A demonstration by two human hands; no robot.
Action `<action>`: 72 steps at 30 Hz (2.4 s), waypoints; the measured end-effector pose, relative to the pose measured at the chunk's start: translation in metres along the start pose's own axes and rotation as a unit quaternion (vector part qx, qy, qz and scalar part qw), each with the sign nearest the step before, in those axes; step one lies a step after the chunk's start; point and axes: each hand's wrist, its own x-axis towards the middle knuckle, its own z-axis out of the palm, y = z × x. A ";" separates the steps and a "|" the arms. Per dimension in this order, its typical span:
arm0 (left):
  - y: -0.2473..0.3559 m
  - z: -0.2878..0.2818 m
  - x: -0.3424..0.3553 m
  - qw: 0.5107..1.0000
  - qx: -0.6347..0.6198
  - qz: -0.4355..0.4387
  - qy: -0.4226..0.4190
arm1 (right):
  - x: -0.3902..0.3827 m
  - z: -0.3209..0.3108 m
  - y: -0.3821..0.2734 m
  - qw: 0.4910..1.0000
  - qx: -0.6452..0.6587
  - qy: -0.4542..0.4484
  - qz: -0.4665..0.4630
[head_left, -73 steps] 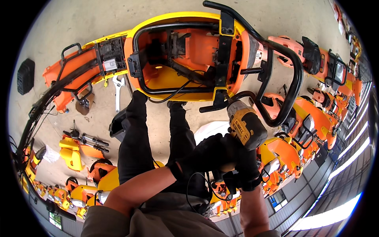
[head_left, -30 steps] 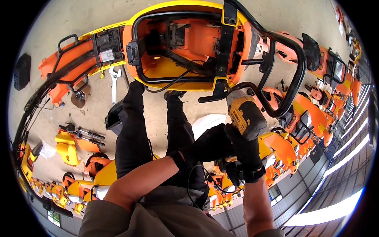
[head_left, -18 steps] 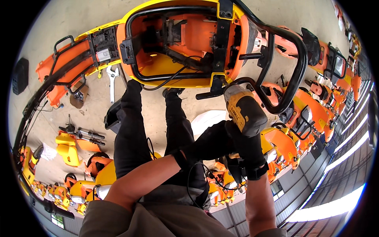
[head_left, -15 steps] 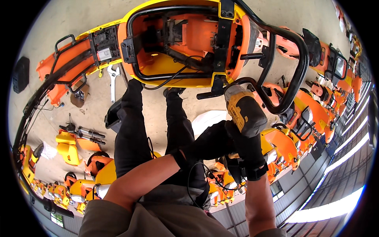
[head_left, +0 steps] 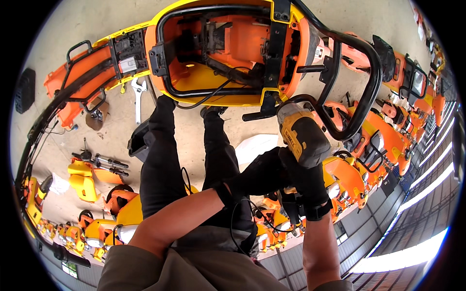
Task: The person uses a power driver to remove screws from the frame of a scooter, then handles a black plastic component while standing over several similar scooters.
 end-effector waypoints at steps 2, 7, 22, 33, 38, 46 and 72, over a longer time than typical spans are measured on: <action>-0.005 0.002 0.000 1.000 -0.017 0.011 0.005 | 0.000 -0.005 -0.012 0.986 0.118 -0.023 0.112; -0.010 0.000 0.001 0.999 0.018 0.030 0.002 | -0.002 -0.002 -0.010 0.982 0.138 -0.014 0.127; -0.007 -0.002 0.005 1.000 0.024 -0.016 -0.008 | 0.002 -0.002 -0.004 0.999 0.037 0.001 0.013; -0.015 -0.002 0.004 0.997 0.069 0.043 -0.008 | -0.002 0.001 0.005 0.999 0.033 -0.004 0.025; -0.017 -0.002 0.006 0.998 0.038 -0.013 -0.038 | 0.001 -0.003 0.003 1.000 -0.013 -0.009 -0.026; -0.016 0.001 0.006 0.999 0.010 0.029 0.011 | 0.001 -0.002 0.003 1.000 -0.022 0.000 0.014; -0.030 -0.048 0.015 0.983 0.151 0.085 0.062 | -0.004 -0.014 -0.004 0.989 -0.126 -0.070 0.032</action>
